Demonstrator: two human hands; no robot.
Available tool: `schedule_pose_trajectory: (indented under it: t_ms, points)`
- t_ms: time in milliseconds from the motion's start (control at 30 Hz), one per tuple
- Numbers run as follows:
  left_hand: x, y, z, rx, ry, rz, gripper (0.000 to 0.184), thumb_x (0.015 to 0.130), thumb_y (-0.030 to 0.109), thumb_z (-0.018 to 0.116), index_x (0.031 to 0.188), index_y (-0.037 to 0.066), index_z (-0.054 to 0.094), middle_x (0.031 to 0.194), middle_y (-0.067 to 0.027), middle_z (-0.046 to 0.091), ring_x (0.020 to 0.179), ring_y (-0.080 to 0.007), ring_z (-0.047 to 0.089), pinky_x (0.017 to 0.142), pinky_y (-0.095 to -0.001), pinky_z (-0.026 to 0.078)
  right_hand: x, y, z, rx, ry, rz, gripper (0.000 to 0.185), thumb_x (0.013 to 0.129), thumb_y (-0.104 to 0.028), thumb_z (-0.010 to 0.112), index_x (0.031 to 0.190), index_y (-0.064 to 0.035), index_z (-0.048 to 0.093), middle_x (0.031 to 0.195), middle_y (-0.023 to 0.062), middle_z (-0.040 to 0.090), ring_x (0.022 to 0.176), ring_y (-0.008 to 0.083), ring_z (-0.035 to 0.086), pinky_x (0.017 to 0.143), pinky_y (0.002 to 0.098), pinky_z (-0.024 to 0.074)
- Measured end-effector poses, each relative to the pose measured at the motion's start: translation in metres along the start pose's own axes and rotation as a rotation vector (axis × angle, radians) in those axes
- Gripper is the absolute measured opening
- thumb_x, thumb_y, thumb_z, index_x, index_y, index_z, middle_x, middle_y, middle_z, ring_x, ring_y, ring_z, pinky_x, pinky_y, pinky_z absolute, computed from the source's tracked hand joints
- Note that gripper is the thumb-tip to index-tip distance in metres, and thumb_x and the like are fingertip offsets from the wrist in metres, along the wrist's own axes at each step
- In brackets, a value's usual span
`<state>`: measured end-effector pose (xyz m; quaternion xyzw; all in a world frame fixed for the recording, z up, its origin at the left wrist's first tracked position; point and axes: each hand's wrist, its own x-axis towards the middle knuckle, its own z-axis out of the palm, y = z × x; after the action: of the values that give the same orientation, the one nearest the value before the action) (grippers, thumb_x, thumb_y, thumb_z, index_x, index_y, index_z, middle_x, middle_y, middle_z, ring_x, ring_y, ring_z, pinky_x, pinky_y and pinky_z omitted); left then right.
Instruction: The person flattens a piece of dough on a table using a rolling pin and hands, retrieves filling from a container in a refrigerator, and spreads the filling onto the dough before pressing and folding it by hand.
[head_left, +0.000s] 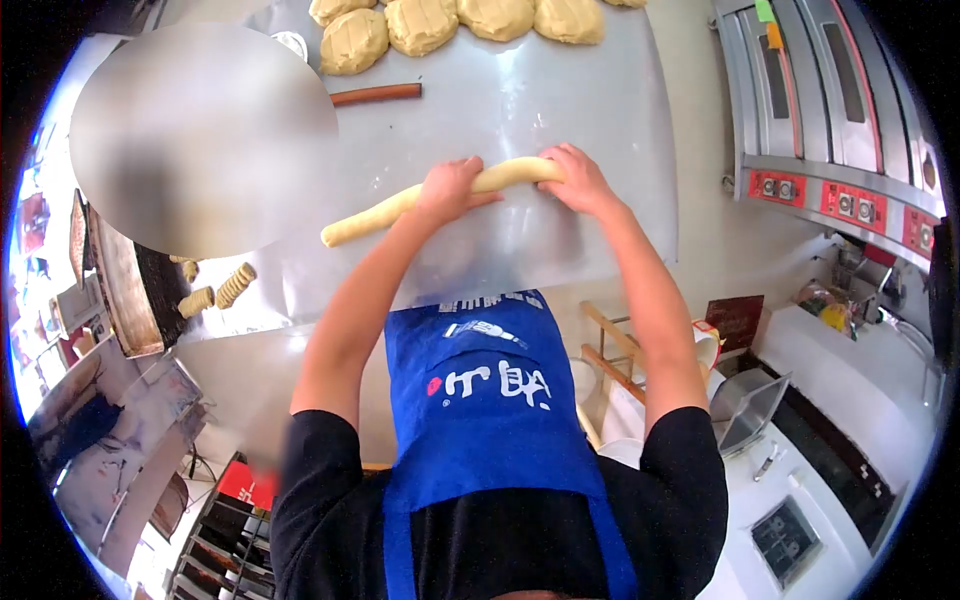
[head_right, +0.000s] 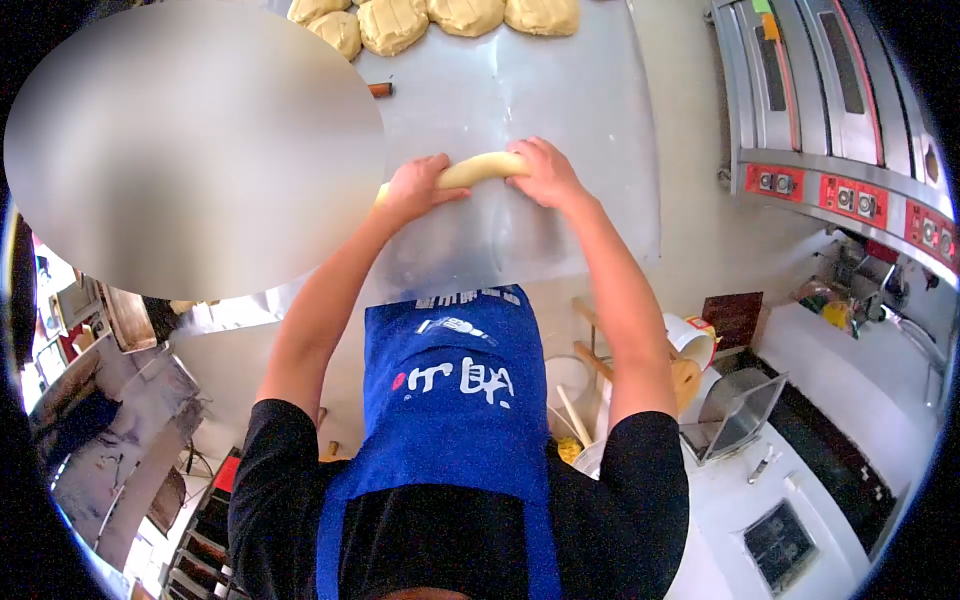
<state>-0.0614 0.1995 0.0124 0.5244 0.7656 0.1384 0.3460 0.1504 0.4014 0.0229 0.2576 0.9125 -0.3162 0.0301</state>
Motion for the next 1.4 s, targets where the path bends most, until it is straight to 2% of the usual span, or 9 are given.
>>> schedule_pose_trajectory:
  t_ms: [67,133,200,233,400,700,1167,1267,1400]
  points:
    - [-0.013,-0.002,-0.004,0.055,-0.026,0.072,0.067,0.08,0.061,0.084,0.114,0.006,0.066,0.114,-0.0124,0.069,0.113,-0.0318,0.065,0.095,-0.0434,0.053,-0.01,-0.017,-0.022,0.097,-0.24,0.066,0.053,0.083,-0.022,0.089,0.132,-0.0129,0.069,0.125,0.0105,0.066,0.12,0.0336,0.062,0.1,0.0439,0.053]
    - [-0.023,-0.005,0.002,0.099,-0.045,0.14,0.066,0.082,0.06,0.084,0.116,0.006,0.067,0.116,-0.0125,0.068,0.115,-0.0321,0.064,0.097,-0.0436,0.052,-0.019,-0.008,-0.017,0.036,-0.169,0.008,0.059,0.081,-0.023,0.091,0.134,-0.0121,0.068,0.126,0.0099,0.066,0.121,0.0336,0.062,0.101,0.0444,0.0523]
    - [-0.023,-0.001,0.021,0.294,0.394,0.254,0.069,0.081,0.06,0.084,0.12,0.006,0.067,0.123,-0.0129,0.066,0.121,-0.032,0.061,0.101,-0.0445,0.049,-0.027,-0.004,-0.006,-0.037,-0.093,-0.05,0.064,0.078,-0.024,0.093,0.136,-0.0113,0.068,0.126,0.0094,0.066,0.123,0.0335,0.061,0.102,0.0449,0.0516]
    - [-0.021,0.006,0.022,0.299,0.405,0.259,0.069,0.081,0.06,0.084,0.12,0.006,0.067,0.123,-0.0129,0.066,0.121,-0.032,0.061,0.101,-0.0445,0.049,-0.029,-0.005,-0.001,-0.117,0.026,-0.133,0.064,0.078,-0.027,0.093,0.134,-0.0104,0.068,0.127,0.0097,0.065,0.124,0.0335,0.061,0.103,0.0461,0.0505]
    - [-0.008,0.008,0.052,0.426,0.384,0.214,0.068,0.079,0.062,0.083,0.118,0.008,0.068,0.116,-0.0108,0.064,0.115,-0.0298,0.059,0.098,-0.0446,0.048,-0.024,-0.041,0.03,-0.203,0.176,-0.379,0.066,0.074,-0.035,0.095,0.129,-0.0091,0.069,0.125,0.0099,0.064,0.123,0.0327,0.06,0.103,0.0486,0.048]
    - [-0.049,-0.04,0.035,0.453,0.435,0.172,0.065,0.078,0.065,0.082,0.105,0.008,0.066,0.1,-0.0094,0.064,0.104,-0.0281,0.061,0.092,-0.0408,0.051,-0.019,-0.057,0.055,-0.269,0.181,-0.205,0.051,0.076,-0.035,0.094,0.114,-0.0121,0.068,0.116,0.0079,0.06,0.116,0.0303,0.057,0.096,0.048,0.048]
    - [-0.09,-0.065,0.006,0.449,0.501,0.203,0.074,0.076,0.07,0.081,0.108,0.005,0.064,0.105,-0.0114,0.067,0.107,-0.0304,0.064,0.095,-0.0424,0.051,-0.017,-0.063,0.057,-0.306,0.139,-0.149,0.055,0.076,-0.031,0.096,0.119,-0.0121,0.066,0.122,0.0087,0.057,0.121,0.0319,0.055,0.101,0.0485,0.0469]
    - [-0.095,-0.09,0.011,0.42,0.352,0.045,0.076,0.074,0.069,0.084,0.108,0.004,0.065,0.103,-0.0123,0.064,0.106,-0.0319,0.062,0.095,-0.0451,0.052,-0.012,-0.066,0.057,-0.308,0.123,-0.129,0.057,0.076,-0.03,0.096,0.121,-0.0122,0.066,0.122,0.0089,0.058,0.122,0.0318,0.055,0.102,0.0485,0.0468]
    - [-0.101,-0.101,0.001,0.407,0.364,0.173,0.073,0.074,0.069,0.083,0.105,0.006,0.064,0.105,-0.0116,0.063,0.106,-0.0311,0.063,0.094,-0.0438,0.052,-0.012,-0.066,0.057,-0.31,0.103,-0.117,0.057,0.077,-0.028,0.096,0.123,-0.0128,0.066,0.123,0.0094,0.059,0.122,0.0322,0.055,0.103,0.0481,0.0469]
